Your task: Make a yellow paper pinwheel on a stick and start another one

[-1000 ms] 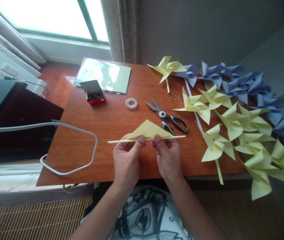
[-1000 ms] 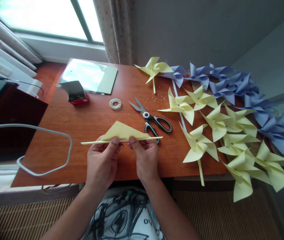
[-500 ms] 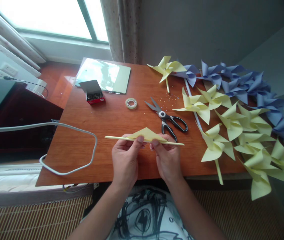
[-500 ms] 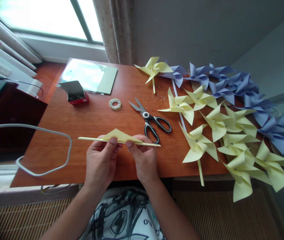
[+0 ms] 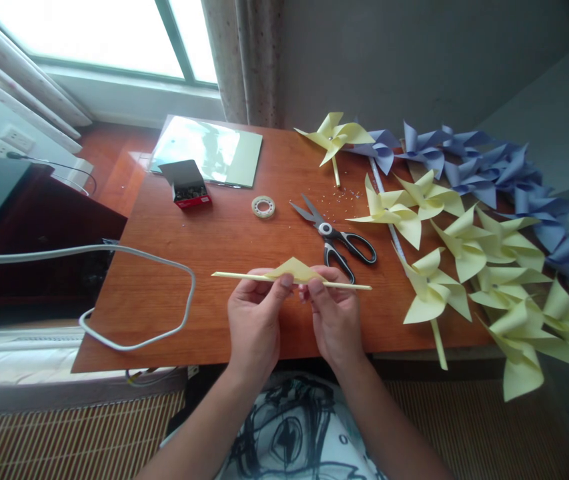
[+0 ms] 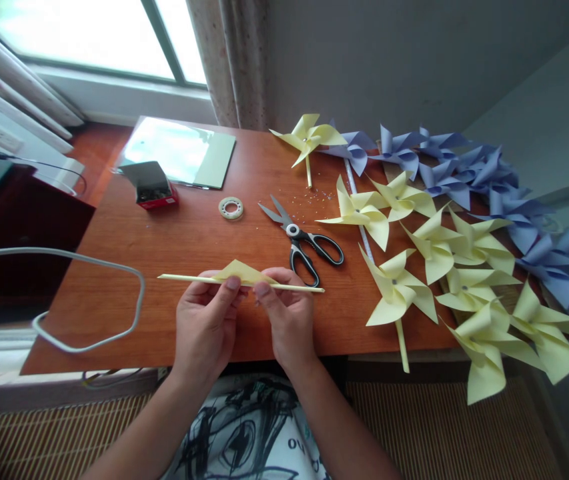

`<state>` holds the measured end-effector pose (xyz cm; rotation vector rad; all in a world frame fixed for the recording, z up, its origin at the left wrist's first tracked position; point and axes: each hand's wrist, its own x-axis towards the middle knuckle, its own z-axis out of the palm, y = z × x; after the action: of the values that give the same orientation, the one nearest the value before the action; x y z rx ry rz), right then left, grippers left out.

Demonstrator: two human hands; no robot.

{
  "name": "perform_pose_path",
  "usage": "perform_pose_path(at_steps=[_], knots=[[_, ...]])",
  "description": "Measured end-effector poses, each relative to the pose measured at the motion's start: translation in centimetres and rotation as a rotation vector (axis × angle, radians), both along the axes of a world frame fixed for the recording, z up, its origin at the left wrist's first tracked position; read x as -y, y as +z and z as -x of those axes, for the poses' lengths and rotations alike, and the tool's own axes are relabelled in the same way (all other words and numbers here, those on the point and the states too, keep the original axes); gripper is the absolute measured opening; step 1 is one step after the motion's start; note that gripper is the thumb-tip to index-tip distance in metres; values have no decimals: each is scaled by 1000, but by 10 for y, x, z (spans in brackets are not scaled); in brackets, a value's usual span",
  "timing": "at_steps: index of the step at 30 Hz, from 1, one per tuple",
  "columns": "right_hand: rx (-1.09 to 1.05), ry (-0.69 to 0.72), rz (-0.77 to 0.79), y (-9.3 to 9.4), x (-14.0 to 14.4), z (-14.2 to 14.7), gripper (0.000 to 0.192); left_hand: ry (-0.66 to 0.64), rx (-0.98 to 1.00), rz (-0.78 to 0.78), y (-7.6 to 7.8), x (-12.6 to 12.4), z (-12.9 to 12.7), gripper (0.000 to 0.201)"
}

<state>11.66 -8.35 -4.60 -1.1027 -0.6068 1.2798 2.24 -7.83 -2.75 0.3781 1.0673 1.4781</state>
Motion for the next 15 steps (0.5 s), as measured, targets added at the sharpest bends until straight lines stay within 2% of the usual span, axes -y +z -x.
perform_pose_path(at_steps=[6, 10, 15], knots=[[1, -20, -9, 1, 0, 1, 17, -25, 10, 38, 0, -1, 1, 22], [13, -64, -2, 1, -2, 3, 21, -43, 37, -6, 1, 1, -1, 19], [-31, -81, 19, 5, -4, 3, 30, -115, -33, -81, 2, 5, -1, 11]])
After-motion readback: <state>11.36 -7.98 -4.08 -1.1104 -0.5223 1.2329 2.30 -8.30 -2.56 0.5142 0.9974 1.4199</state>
